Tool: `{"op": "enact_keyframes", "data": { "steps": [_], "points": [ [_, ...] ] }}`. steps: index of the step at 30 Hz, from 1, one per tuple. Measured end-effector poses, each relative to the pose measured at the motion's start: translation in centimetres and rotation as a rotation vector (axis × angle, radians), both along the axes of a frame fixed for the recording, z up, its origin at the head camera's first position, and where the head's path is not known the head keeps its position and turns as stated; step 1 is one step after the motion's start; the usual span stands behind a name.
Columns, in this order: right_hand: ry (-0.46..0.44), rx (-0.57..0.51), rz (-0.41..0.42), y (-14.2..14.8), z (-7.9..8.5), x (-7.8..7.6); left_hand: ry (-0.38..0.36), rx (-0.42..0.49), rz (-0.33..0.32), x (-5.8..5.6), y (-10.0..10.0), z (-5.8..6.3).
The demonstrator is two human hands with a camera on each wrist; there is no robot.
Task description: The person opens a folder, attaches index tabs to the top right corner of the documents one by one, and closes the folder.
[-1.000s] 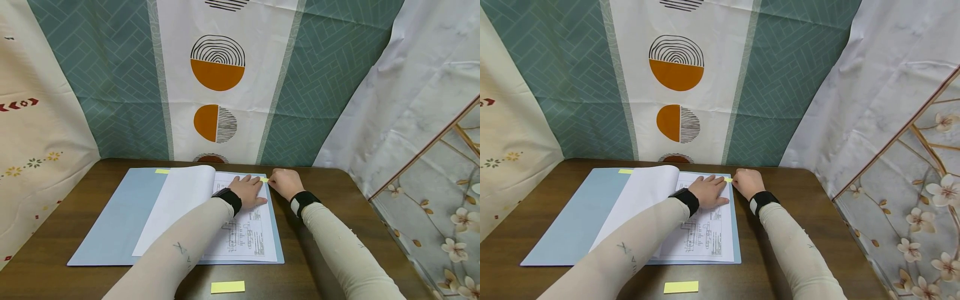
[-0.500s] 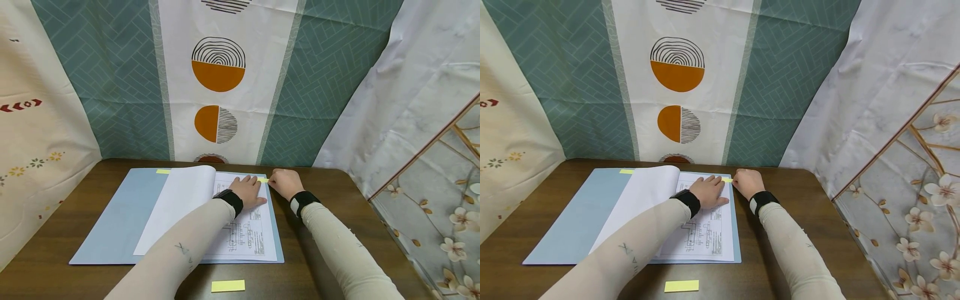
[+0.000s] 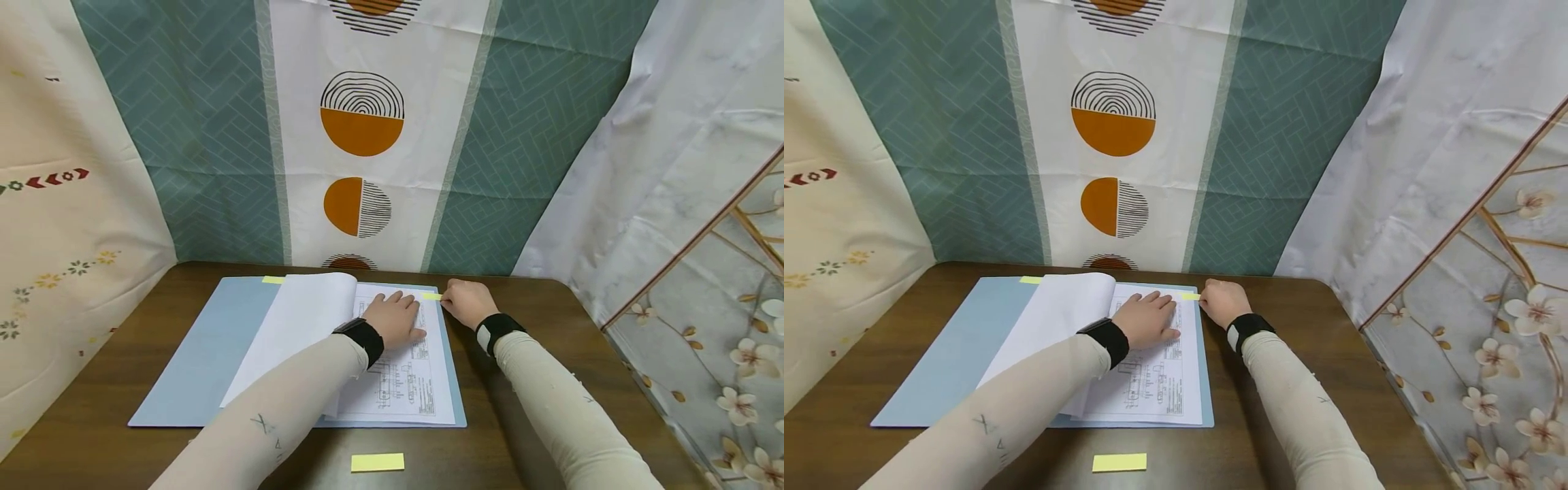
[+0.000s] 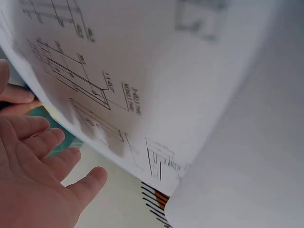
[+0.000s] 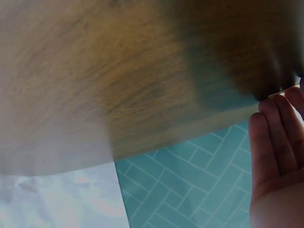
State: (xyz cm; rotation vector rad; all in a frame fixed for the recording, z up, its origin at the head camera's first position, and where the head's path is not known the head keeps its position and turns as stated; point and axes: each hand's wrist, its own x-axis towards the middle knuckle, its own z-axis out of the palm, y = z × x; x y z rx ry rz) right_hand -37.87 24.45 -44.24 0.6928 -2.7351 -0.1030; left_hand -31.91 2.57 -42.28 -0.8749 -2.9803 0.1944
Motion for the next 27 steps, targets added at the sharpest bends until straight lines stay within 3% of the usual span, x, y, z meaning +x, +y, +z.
{"op": "enact_keyframes", "data": {
  "steps": [8, 18, 27],
  "points": [
    [-0.076, 0.019, -0.015, 0.2, 0.2, 1.1, 0.006, 0.01, -0.053, 2.1, -1.3, 0.1],
    [-0.068, 0.013, 0.022, 1.2, -0.1, 3.5, 0.013, 0.066, -0.123, 5.1, -2.7, 0.0],
    [-0.06, 0.012, 0.061, 0.9, -0.2, 6.1, 0.03, 0.062, -0.149, 6.5, -3.6, 0.7]
  ]
}}
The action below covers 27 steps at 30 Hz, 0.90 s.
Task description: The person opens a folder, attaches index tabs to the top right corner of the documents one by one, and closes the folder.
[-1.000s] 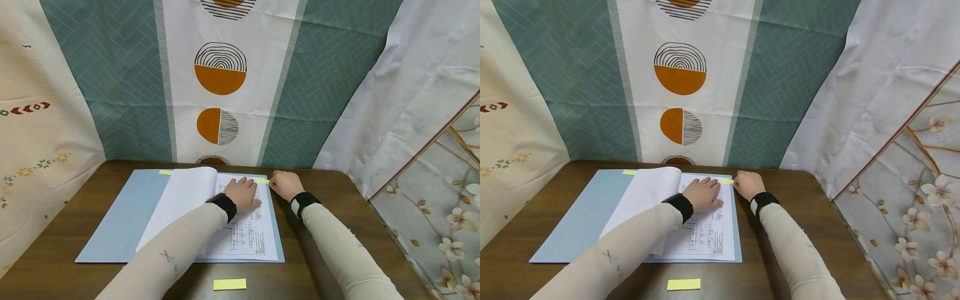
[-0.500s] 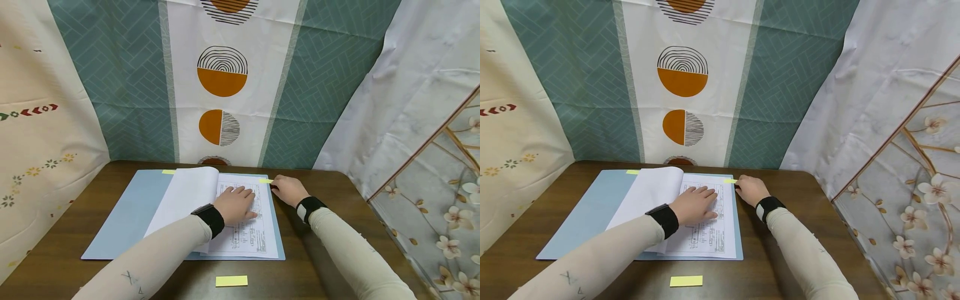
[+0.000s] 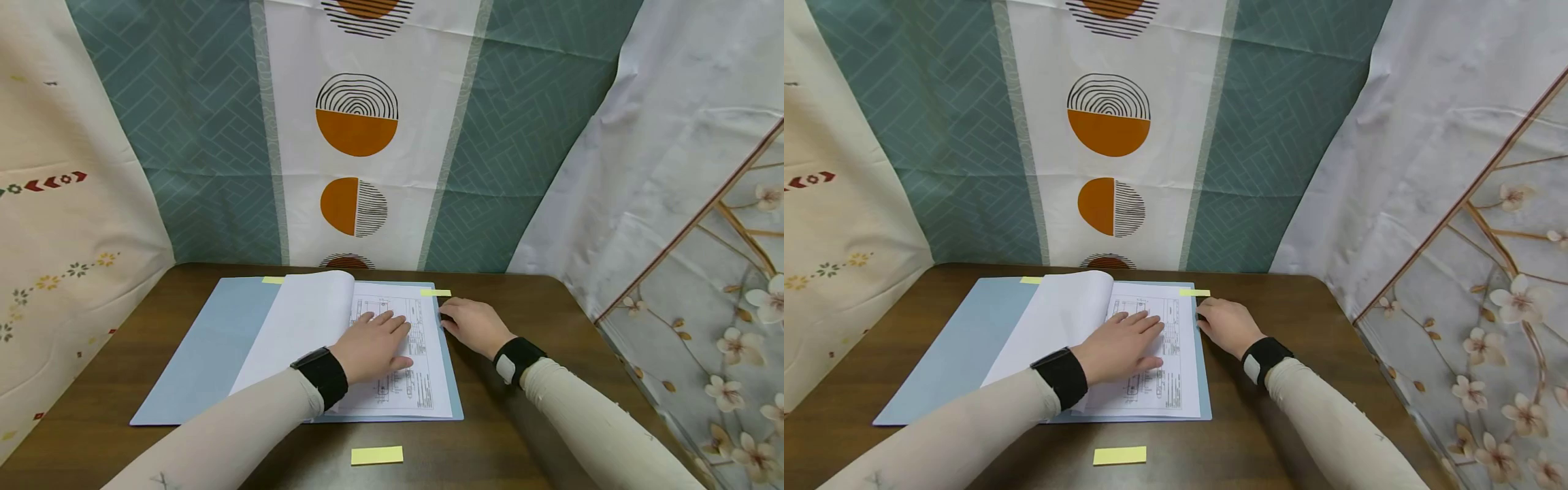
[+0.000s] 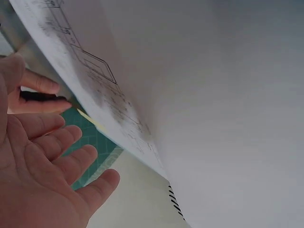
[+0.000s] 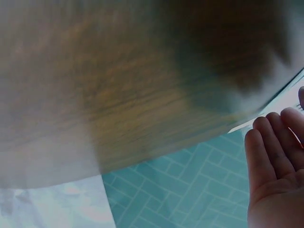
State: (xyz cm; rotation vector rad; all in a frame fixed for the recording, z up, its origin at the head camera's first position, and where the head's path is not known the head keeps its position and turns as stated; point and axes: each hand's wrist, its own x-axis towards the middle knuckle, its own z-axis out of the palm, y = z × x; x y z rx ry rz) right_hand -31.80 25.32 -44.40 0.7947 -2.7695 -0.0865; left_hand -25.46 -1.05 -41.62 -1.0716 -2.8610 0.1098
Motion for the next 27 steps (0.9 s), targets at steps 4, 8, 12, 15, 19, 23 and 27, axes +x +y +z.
{"op": "enact_keyframes", "data": {
  "steps": [4, 8, 12, 15, 19, 23, 27],
  "points": [
    [0.02, -0.02, 0.031, -0.3, 0.2, 1.0, -0.001, 0.016, 0.0, 0.4, -0.4, 0.2],
    [0.027, -0.022, 0.046, -0.5, 0.3, 2.2, 0.004, 0.01, -0.011, 0.8, -0.7, -0.2],
    [0.028, -0.016, 0.04, -0.7, 0.6, 3.4, 0.026, 0.001, -0.037, 1.3, -0.8, -0.4],
    [0.024, -0.029, 0.044, -0.9, 1.0, 4.3, 0.03, 0.0, -0.048, 1.8, -0.8, -0.2],
    [0.028, -0.045, 0.067, -1.1, 1.3, 5.2, 0.034, 0.004, -0.054, 2.4, -1.0, -0.1],
    [0.045, -0.047, 0.082, -1.2, 1.4, 6.1, 0.045, 0.006, -0.066, 2.9, -1.6, -0.2],
    [0.056, -0.044, 0.099, -1.1, 1.3, 6.8, 0.042, 0.005, -0.078, 3.4, -2.0, -0.2]
  ]
}}
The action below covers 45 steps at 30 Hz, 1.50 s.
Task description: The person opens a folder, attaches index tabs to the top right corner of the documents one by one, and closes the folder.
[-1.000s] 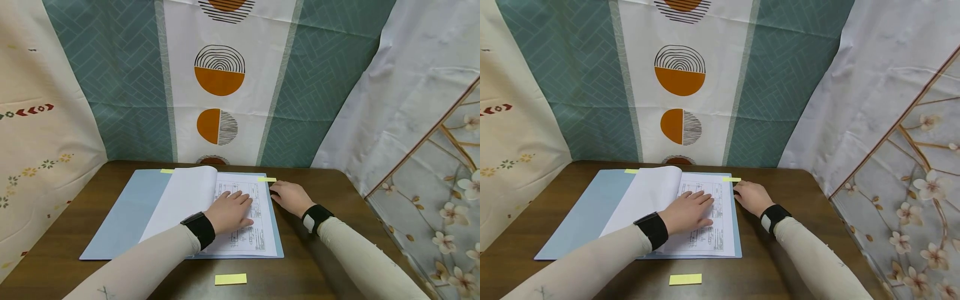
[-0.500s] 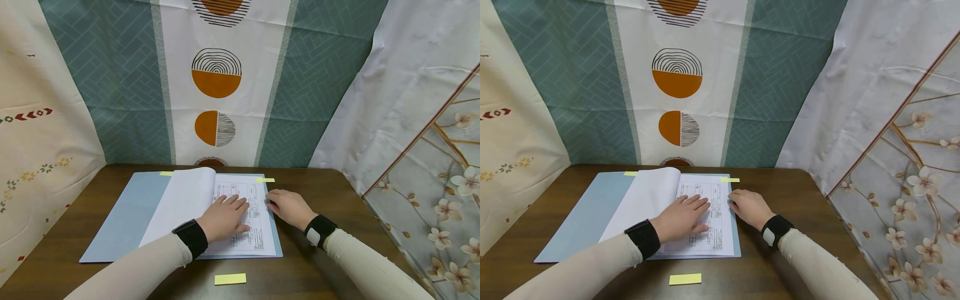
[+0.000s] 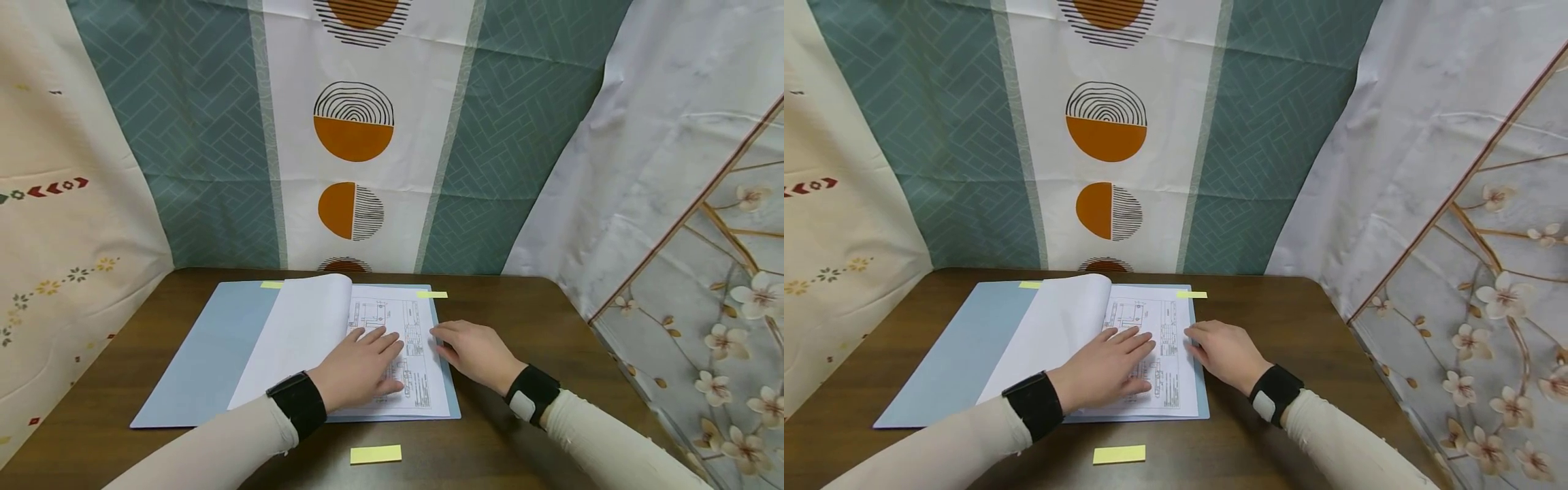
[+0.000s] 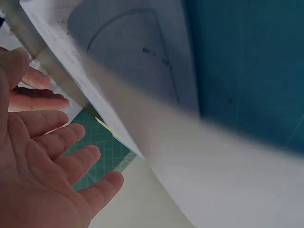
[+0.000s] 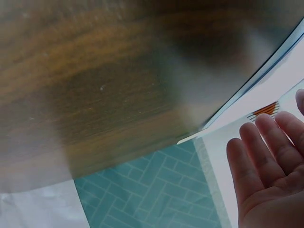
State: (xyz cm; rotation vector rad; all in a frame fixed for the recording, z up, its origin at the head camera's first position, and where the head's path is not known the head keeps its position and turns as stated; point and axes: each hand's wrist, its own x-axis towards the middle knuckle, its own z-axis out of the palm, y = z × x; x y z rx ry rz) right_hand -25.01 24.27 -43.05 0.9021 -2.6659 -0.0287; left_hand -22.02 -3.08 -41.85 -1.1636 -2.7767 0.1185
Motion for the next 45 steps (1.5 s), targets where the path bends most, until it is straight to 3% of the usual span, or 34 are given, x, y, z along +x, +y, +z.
{"op": "enact_keyframes", "data": {
  "steps": [15, 31, 38, 45],
  "points": [
    [-0.01, 0.013, 0.066, 0.5, 0.2, 2.4, -0.045, 0.026, -0.093, 2.3, -0.2, -0.6],
    [-0.015, -0.022, 0.112, 1.3, -0.3, 5.0, -0.05, 0.045, -0.133, 3.1, -0.5, -1.6],
    [-0.068, -0.023, 0.113, 1.4, -0.3, 6.0, -0.039, 0.054, -0.147, 3.1, -0.4, -1.9],
    [-0.096, -0.041, 0.119, 1.5, -0.4, 6.3, -0.081, 0.071, -0.132, 3.2, -0.2, -1.9]
  ]
}}
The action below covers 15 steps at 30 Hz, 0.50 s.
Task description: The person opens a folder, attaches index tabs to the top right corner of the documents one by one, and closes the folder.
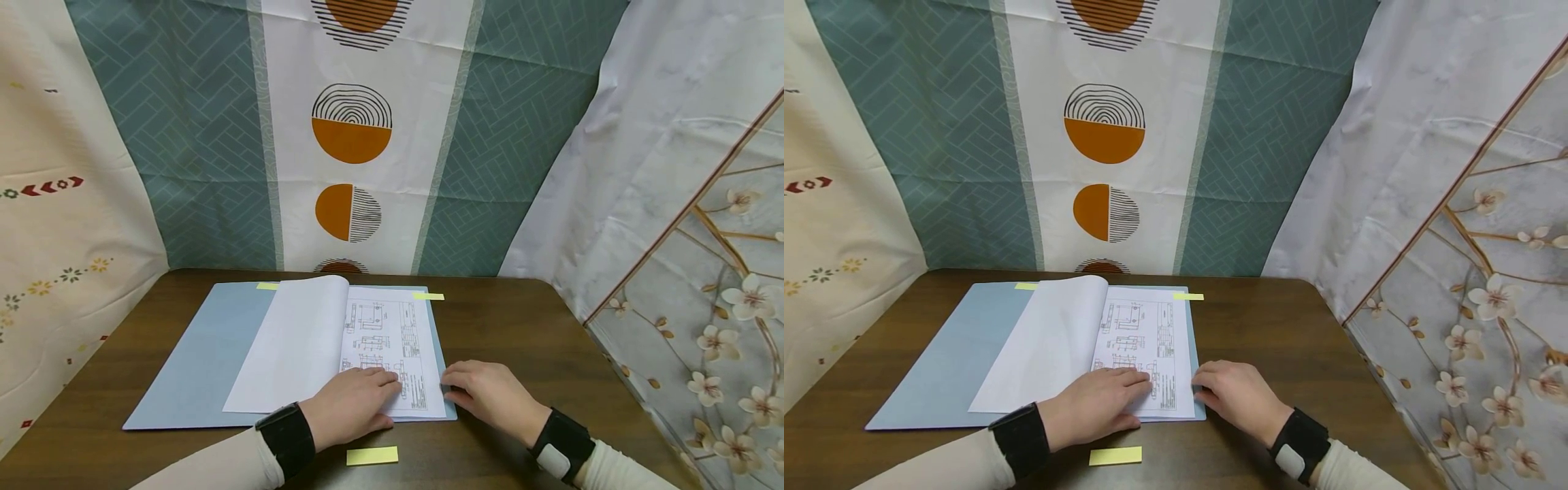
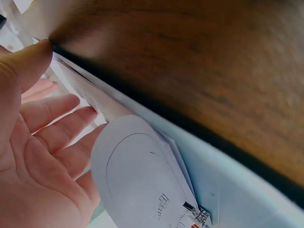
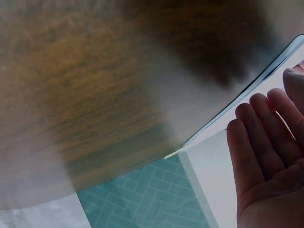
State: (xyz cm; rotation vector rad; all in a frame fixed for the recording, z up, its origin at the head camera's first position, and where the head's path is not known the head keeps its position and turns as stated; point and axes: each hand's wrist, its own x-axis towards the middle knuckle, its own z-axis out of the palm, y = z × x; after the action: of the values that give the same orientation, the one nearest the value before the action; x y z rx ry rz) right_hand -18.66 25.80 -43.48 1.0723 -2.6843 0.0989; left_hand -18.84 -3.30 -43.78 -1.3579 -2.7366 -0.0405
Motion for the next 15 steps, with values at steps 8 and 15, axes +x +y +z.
{"op": "enact_keyframes", "data": {
  "steps": [8, 15],
  "points": [
    [-0.035, -0.005, -0.003, 0.09, -0.44, 0.24, 0.005, 0.011, -0.012, 0.05, 0.03, 0.09],
    [-0.061, -0.007, -0.014, 0.1, -0.73, 0.27, 0.026, 0.014, -0.026, 0.07, 0.28, 0.17]
  ]
}}
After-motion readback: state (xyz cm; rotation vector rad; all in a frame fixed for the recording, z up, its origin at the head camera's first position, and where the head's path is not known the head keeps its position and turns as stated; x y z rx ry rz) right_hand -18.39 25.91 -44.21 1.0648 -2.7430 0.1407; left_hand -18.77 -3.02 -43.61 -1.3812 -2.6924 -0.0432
